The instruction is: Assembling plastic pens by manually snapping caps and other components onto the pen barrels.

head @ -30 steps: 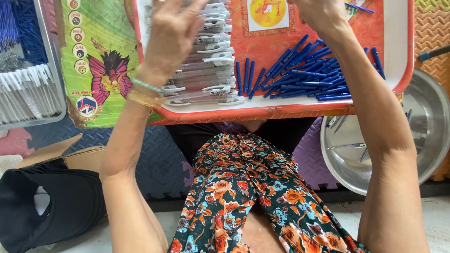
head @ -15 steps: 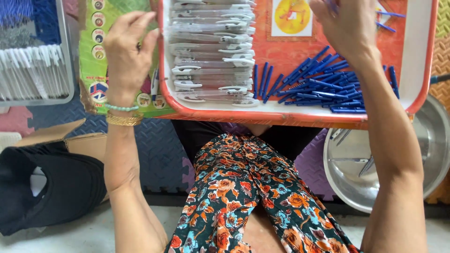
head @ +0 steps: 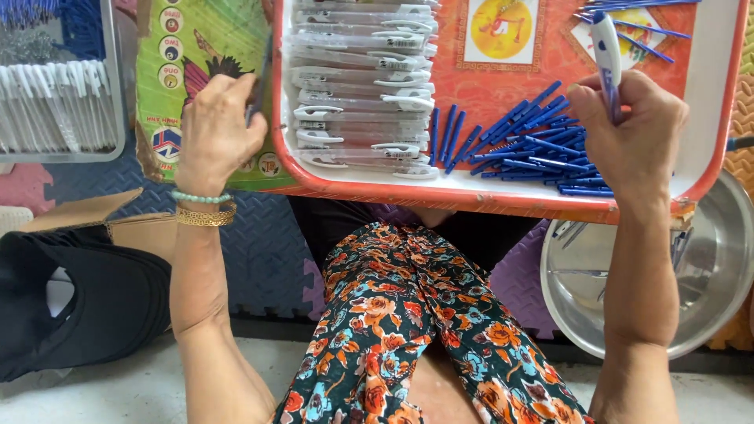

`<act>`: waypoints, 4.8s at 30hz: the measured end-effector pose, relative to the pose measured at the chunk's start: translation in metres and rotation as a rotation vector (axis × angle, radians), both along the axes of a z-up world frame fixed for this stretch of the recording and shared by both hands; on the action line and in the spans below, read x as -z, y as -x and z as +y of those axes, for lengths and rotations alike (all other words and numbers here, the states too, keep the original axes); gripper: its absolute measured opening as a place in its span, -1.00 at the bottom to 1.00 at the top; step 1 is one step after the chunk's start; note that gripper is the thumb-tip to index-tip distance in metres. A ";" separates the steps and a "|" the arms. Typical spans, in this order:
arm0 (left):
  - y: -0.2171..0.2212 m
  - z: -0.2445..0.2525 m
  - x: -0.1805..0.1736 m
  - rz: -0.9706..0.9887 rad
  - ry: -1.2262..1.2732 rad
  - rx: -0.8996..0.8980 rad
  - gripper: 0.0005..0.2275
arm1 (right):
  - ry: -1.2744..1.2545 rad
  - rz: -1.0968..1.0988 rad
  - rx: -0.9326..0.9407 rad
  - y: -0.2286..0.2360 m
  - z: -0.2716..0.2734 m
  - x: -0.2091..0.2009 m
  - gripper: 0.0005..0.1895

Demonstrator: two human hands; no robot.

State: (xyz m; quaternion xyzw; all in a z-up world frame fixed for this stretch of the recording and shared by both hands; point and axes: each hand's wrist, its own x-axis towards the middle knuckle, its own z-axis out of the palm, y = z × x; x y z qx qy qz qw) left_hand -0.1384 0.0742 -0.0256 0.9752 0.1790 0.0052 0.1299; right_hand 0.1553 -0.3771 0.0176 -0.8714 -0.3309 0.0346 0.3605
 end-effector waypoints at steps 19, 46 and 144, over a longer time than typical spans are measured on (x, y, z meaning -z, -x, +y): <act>0.016 -0.065 -0.094 -0.482 0.218 0.155 -0.84 | -0.276 0.236 -0.176 0.059 0.037 -0.018 -0.92; -0.067 -0.180 -0.040 -0.771 1.508 0.178 -0.56 | -0.245 0.479 -0.255 0.118 0.064 -0.003 -0.79; -0.088 -0.227 -0.012 -0.384 1.832 0.145 -0.58 | -0.816 0.289 -0.177 0.106 0.046 -0.007 -0.83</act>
